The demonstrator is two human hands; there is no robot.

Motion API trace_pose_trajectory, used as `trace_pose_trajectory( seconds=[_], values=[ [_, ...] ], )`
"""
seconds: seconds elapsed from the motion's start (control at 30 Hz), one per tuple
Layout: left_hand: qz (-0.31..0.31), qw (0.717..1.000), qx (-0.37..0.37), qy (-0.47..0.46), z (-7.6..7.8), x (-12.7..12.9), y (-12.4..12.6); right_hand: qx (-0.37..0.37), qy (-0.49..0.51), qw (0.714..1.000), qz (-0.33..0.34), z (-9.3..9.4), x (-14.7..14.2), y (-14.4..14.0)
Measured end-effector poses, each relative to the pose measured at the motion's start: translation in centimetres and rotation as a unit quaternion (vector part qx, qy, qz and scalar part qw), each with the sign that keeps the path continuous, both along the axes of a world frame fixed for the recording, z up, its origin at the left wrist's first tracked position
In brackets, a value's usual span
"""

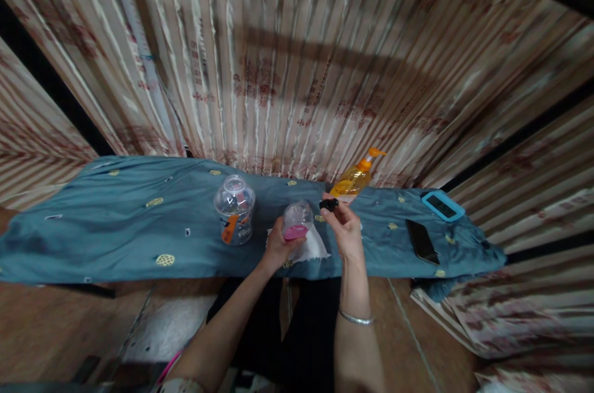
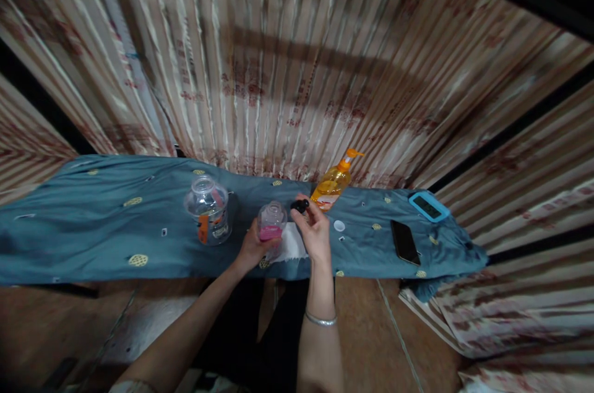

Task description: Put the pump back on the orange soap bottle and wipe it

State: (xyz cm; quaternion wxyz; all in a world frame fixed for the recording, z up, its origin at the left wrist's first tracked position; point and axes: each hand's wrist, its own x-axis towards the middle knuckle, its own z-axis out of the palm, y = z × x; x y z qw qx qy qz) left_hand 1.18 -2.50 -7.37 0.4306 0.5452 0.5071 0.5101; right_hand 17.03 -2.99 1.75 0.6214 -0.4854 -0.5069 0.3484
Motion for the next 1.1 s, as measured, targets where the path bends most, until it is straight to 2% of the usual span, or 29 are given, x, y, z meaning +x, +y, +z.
trace_pose_trajectory(
  seconds=[0.1, 0.2, 0.27, 0.37, 0.57, 0.73, 0.9, 1.1],
  values=[
    [0.004, 1.0, -0.001, 0.005, -0.2, -0.1, 0.0, -0.041, -0.161, 0.98, -0.111, -4.7, 2.6, -1.6],
    [0.004, 1.0, 0.008, 0.003, -0.4, -0.1, 0.1, -0.073, -0.224, 0.955, -0.181, -8.9, 4.7, -3.6],
    [0.002, 1.0, 0.015, 0.0, -0.5, -0.1, 0.1, -0.091, -0.252, 0.942, -0.202, -10.8, 5.4, -4.4],
    [-0.003, 1.0, 0.019, -0.004, -0.8, -0.1, 0.1, -0.098, -0.285, 0.929, -0.217, -12.5, 5.8, -4.5],
    [0.003, 1.0, 0.016, -0.008, -1.0, 0.0, -0.1, -0.076, -0.339, 0.913, -0.215, -14.3, 5.7, -2.8],
    [-0.026, 1.0, 0.008, -0.016, -0.7, -0.3, -0.5, -0.044, -0.354, 0.909, -0.215, -14.8, 5.8, -3.0],
    [-0.074, 0.997, 0.006, -0.026, -0.4, -1.0, -0.7, -0.011, -0.366, 0.901, -0.234, -14.7, 5.8, -5.2],
    [-0.08, 0.997, 0.007, -0.017, -0.7, -1.2, -0.5, -0.015, -0.367, 0.904, -0.22, -15.2, 5.2, -9.5]
  ],
)
